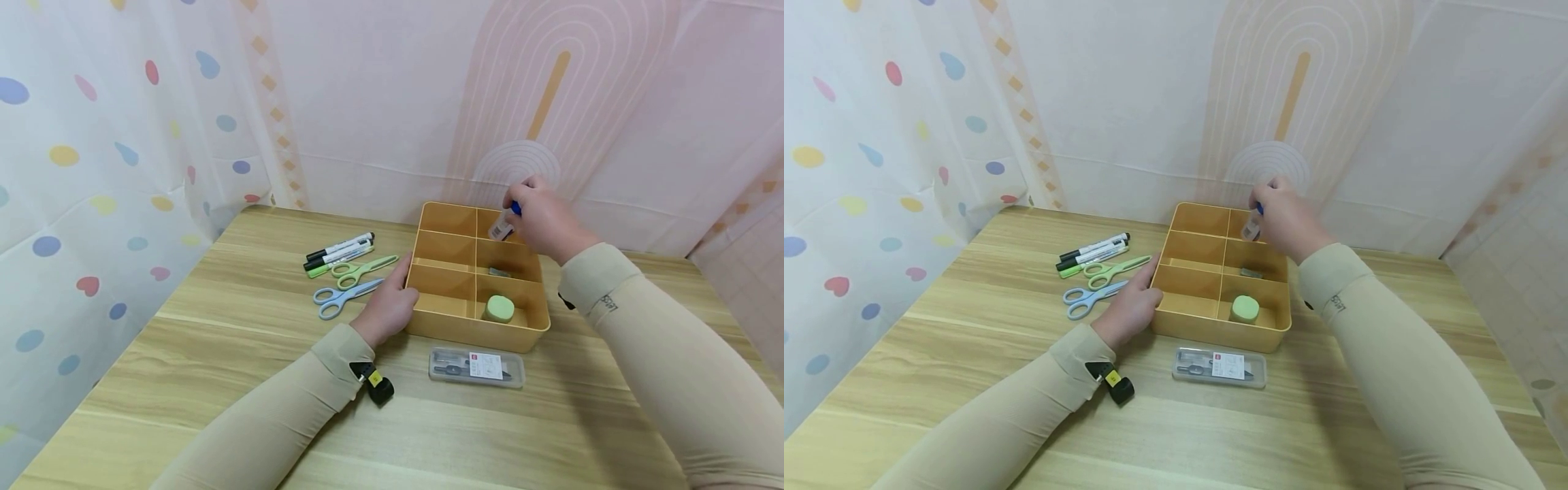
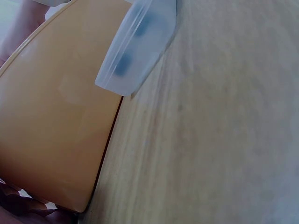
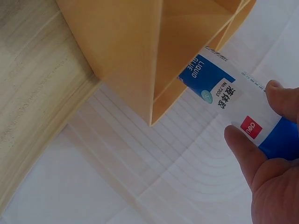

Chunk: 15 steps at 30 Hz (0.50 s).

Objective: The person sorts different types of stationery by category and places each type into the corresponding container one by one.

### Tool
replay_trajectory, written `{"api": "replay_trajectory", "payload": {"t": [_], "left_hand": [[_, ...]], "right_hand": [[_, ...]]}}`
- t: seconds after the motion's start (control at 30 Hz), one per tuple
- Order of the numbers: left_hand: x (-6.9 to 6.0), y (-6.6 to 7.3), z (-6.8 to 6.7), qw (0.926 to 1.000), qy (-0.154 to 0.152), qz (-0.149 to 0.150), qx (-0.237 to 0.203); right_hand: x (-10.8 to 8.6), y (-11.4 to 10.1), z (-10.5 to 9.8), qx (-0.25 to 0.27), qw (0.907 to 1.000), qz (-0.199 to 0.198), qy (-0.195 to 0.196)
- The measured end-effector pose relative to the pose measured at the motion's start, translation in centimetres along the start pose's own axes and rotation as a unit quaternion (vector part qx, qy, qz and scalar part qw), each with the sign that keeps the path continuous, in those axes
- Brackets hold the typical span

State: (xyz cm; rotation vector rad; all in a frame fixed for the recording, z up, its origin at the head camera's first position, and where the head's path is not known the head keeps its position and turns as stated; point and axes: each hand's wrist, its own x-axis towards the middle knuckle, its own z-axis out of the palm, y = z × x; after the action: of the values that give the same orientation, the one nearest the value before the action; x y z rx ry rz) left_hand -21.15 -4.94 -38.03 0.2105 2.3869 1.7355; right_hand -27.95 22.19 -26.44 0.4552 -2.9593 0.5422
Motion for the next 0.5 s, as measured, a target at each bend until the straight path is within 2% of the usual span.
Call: {"api": "replay_trajectory", "payload": {"t": [0.2, 0.37, 0.5], "left_hand": [[0.03, 0.0, -0.06, 1.0, 0.001, 0.004, -0.001], [-0.09, -0.04, -0.11, 1.0, 0.001, 0.002, 0.002], [-0.14, -0.05, -0.09, 1.0, 0.003, 0.001, 0.001]], "right_hand": [[0.47, -0.04, 0.39, -0.024, 0.9996, -0.011, -0.013], [0.72, -0.11, 0.72, -0.018, 0.9993, -0.012, -0.032], [0.88, -0.22, 0.91, -0.021, 0.9991, -0.016, -0.034]]}}
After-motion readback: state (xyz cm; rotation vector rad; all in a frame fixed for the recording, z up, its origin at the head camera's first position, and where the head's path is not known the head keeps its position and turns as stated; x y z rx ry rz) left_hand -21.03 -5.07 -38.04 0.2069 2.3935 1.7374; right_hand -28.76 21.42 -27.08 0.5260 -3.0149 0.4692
